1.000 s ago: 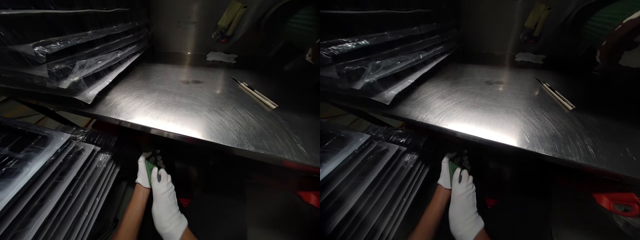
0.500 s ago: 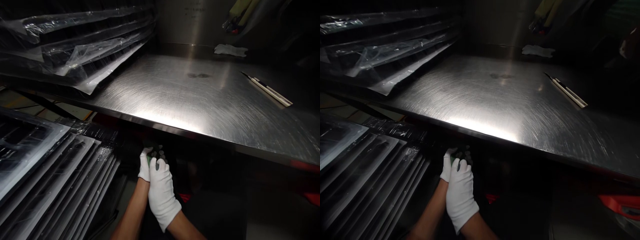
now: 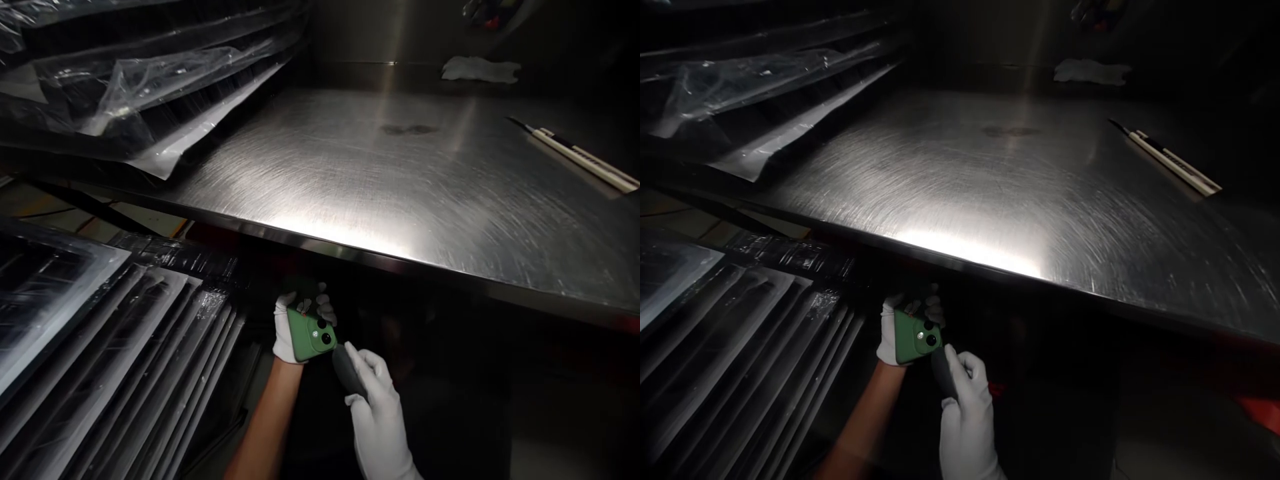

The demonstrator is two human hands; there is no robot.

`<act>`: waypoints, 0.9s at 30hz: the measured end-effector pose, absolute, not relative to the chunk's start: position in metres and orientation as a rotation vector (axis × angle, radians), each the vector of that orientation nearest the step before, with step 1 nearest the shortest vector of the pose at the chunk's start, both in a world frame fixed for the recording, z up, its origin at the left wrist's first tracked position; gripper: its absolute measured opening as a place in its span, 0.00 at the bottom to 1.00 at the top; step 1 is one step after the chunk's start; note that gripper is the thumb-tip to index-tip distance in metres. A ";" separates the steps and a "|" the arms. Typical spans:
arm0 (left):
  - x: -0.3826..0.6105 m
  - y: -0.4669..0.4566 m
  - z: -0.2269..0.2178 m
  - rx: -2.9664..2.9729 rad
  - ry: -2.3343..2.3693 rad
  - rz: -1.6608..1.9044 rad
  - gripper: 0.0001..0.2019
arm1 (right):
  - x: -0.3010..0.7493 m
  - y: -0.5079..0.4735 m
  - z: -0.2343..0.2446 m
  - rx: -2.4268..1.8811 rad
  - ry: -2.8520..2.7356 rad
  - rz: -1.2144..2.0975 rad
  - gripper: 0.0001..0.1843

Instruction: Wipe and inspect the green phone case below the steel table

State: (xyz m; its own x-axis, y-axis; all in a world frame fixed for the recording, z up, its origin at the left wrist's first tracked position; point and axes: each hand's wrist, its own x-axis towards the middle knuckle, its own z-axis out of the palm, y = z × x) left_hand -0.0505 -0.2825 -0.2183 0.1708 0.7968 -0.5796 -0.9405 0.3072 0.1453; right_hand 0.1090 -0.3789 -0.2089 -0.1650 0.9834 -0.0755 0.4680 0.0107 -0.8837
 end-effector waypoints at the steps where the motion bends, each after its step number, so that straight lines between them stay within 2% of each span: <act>1: -0.051 -0.283 -0.219 -0.270 0.626 1.258 0.20 | 0.109 -0.377 -0.207 -1.499 -1.644 1.138 0.40; 6: -0.050 -0.285 -0.219 -0.259 0.630 1.260 0.21 | 0.095 -0.362 -0.198 -1.608 -1.595 1.017 0.27; 11: -0.046 -0.287 -0.214 -0.235 0.640 1.249 0.21 | 0.094 -0.345 -0.201 -1.597 -1.645 0.880 0.22; 20: -0.044 -0.287 -0.215 -0.230 0.653 1.259 0.20 | 0.093 -0.363 -0.207 -1.540 -1.914 0.831 0.29; 27: -0.046 -0.284 -0.211 -0.213 0.644 1.252 0.20 | 0.086 -0.368 -0.194 -1.581 -2.098 0.801 0.34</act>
